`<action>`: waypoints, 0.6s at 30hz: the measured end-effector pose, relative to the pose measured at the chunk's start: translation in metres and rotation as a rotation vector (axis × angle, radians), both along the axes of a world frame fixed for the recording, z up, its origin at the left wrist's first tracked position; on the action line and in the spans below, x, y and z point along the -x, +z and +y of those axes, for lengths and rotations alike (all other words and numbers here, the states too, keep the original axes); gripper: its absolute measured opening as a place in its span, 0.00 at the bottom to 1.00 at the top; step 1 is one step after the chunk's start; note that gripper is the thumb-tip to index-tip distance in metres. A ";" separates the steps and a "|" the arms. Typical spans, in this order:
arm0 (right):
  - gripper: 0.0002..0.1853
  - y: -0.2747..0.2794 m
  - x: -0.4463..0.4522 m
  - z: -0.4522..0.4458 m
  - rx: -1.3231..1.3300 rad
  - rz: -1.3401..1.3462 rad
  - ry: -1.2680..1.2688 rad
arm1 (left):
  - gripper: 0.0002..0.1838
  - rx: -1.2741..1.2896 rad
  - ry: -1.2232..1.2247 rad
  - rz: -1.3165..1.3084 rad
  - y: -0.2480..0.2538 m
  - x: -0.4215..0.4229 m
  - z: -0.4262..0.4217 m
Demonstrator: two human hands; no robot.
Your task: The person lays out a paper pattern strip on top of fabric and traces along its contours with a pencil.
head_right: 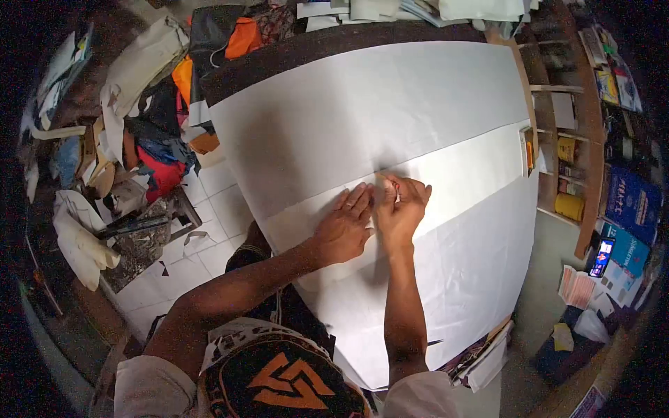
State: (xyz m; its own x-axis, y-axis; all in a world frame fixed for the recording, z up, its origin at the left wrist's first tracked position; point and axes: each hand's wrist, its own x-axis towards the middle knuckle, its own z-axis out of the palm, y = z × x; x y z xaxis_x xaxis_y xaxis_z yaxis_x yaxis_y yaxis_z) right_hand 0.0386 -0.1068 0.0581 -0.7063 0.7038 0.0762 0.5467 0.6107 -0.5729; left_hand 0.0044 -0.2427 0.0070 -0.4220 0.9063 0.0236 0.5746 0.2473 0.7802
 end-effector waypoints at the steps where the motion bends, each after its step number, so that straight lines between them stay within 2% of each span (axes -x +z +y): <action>1: 0.09 -0.003 -0.001 -0.004 0.004 0.002 0.002 | 0.35 0.004 0.002 0.002 0.002 0.002 -0.008; 3: 0.10 -0.009 -0.004 -0.017 -0.156 -0.113 0.186 | 0.36 0.061 -0.030 0.008 0.015 0.008 -0.033; 7: 0.11 -0.002 -0.001 -0.067 -0.200 -0.079 0.342 | 0.35 0.173 -0.023 -0.041 0.028 0.008 -0.086; 12: 0.09 -0.001 -0.001 -0.068 -0.183 -0.049 0.373 | 0.36 0.226 0.099 -0.089 0.027 -0.004 -0.132; 15: 0.08 -0.001 0.001 -0.064 -0.107 -0.036 0.235 | 0.36 0.206 0.108 -0.089 0.022 -0.005 -0.147; 18: 0.08 -0.004 0.001 -0.097 -0.217 -0.063 0.398 | 0.36 0.187 0.078 -0.100 0.018 -0.001 -0.155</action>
